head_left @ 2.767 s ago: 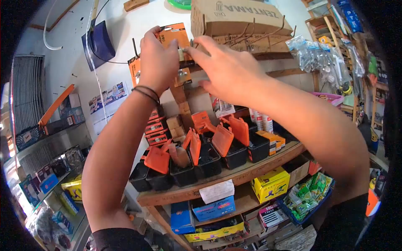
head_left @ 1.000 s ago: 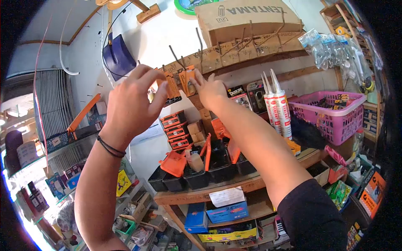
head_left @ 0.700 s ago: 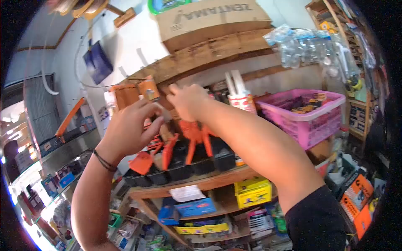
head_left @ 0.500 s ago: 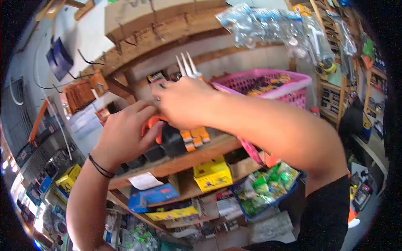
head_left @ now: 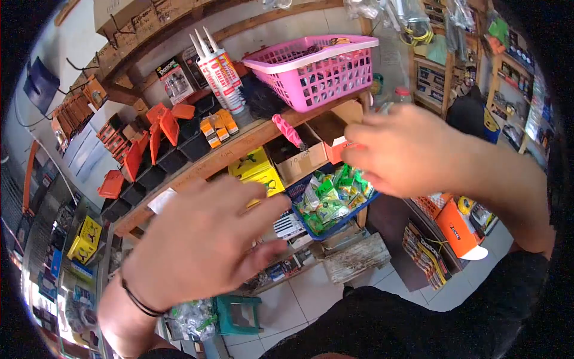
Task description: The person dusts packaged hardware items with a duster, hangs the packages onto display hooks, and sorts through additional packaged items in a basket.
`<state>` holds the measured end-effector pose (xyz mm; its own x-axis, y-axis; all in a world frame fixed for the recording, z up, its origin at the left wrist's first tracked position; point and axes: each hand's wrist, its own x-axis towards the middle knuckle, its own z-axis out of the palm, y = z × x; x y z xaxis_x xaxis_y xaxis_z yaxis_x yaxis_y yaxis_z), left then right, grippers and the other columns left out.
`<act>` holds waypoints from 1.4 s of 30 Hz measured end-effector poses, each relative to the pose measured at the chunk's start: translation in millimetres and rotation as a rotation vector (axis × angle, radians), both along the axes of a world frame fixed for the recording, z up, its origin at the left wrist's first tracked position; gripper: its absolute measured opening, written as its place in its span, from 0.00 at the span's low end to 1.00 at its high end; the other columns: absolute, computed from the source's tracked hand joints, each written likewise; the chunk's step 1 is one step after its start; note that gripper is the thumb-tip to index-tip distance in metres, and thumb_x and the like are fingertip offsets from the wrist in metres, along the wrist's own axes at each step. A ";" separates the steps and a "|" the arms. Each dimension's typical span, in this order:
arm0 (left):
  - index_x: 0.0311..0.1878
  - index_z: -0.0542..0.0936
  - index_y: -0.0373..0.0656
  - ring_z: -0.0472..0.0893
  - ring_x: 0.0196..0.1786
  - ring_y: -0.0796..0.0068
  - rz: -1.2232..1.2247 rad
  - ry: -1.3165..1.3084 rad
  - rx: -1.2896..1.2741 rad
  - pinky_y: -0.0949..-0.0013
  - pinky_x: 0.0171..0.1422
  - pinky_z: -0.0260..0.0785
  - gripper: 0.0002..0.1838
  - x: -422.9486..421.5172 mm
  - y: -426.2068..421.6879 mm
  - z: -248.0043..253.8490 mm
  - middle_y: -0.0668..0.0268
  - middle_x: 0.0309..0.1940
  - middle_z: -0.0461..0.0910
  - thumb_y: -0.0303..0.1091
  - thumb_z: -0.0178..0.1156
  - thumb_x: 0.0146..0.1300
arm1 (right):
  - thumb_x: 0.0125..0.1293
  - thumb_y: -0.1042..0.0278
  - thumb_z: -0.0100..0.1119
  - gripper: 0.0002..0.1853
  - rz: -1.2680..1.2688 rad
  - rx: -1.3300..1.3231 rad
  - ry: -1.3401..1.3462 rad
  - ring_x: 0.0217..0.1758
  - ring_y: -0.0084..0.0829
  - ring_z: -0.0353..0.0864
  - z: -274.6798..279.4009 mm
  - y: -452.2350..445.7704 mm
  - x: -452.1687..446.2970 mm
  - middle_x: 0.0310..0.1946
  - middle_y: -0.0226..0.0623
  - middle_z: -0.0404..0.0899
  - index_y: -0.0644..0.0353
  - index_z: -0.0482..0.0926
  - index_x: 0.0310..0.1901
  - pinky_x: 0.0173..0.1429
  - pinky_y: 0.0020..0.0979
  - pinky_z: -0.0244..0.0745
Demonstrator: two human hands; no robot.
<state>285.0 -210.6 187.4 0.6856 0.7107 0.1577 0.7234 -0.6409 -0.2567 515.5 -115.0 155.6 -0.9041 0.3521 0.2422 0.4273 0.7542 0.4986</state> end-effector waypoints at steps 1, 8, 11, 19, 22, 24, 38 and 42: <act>0.45 0.73 0.46 0.74 0.40 0.64 0.041 0.065 -0.050 0.65 0.40 0.64 0.19 3.8 -6.3 -9.4 0.64 0.37 0.74 0.38 0.59 0.49 | 0.47 0.65 0.53 0.09 0.047 0.027 -0.004 0.37 0.34 0.76 -5.7 -5.7 3.3 0.30 0.35 0.74 0.58 0.76 0.29 0.36 0.34 0.74; 0.51 0.69 0.45 0.74 0.40 0.63 0.341 0.072 -0.294 0.64 0.42 0.64 0.23 -6.8 -64.6 -40.7 0.62 0.36 0.73 0.46 0.52 0.55 | 0.48 0.64 0.53 0.08 0.272 -0.211 0.050 0.35 0.34 0.77 -19.4 -32.4 -7.8 0.27 0.35 0.74 0.58 0.76 0.28 0.34 0.35 0.74; 0.53 0.67 0.44 0.74 0.43 0.61 0.410 0.111 -0.363 0.62 0.46 0.64 0.24 -4.2 -71.6 -36.4 0.60 0.39 0.73 0.48 0.51 0.57 | 0.48 0.64 0.53 0.08 0.280 -0.211 0.052 0.34 0.34 0.78 -28.6 -23.4 -5.8 0.26 0.36 0.74 0.58 0.76 0.28 0.33 0.35 0.74; 0.52 0.69 0.47 0.74 0.43 0.66 0.292 0.247 -0.391 0.64 0.44 0.65 0.23 11.6 -17.9 -31.0 0.62 0.40 0.73 0.49 0.50 0.57 | 0.46 0.62 0.58 0.11 0.126 -0.097 0.072 0.34 0.31 0.75 -25.3 34.7 2.4 0.28 0.31 0.71 0.55 0.73 0.32 0.33 0.31 0.72; 0.52 0.69 0.49 0.74 0.41 0.69 0.148 0.215 -0.342 0.67 0.41 0.65 0.23 17.0 25.6 -34.3 0.64 0.39 0.73 0.49 0.51 0.55 | 0.48 0.64 0.57 0.10 0.146 -0.062 0.323 0.33 0.34 0.75 -10.4 68.5 10.8 0.28 0.33 0.71 0.56 0.73 0.33 0.33 0.33 0.71; 0.50 0.71 0.49 0.75 0.39 0.68 0.100 0.174 -0.294 0.66 0.39 0.65 0.21 22.7 59.0 -33.5 0.65 0.37 0.74 0.47 0.54 0.54 | 0.49 0.65 0.56 0.11 0.001 -0.039 0.408 0.32 0.37 0.75 -0.7 96.7 15.0 0.28 0.35 0.73 0.57 0.74 0.35 0.32 0.34 0.70; 0.29 0.76 0.40 0.73 0.22 0.55 0.116 -0.097 -0.056 0.60 0.29 0.63 0.07 49.9 401.3 120.2 0.55 0.19 0.73 0.33 0.57 0.50 | 0.51 0.60 0.54 0.12 -0.075 -0.258 0.181 0.31 0.42 0.77 127.5 347.3 9.5 0.24 0.41 0.77 0.59 0.76 0.30 0.34 0.37 0.73; 0.32 0.76 0.42 0.76 0.33 0.55 0.312 -0.015 -0.289 0.56 0.37 0.67 0.11 23.7 449.7 107.9 0.54 0.26 0.75 0.40 0.54 0.52 | 0.51 0.61 0.52 0.12 -0.015 -0.450 -0.100 0.32 0.41 0.78 143.5 381.3 -20.7 0.25 0.41 0.78 0.61 0.77 0.28 0.35 0.39 0.73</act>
<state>308.7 239.2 295.3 0.4296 0.9003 -0.0703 0.8965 -0.4346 -0.0863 494.7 266.3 299.0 -0.9092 0.4156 -0.0258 0.4063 0.8991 0.1627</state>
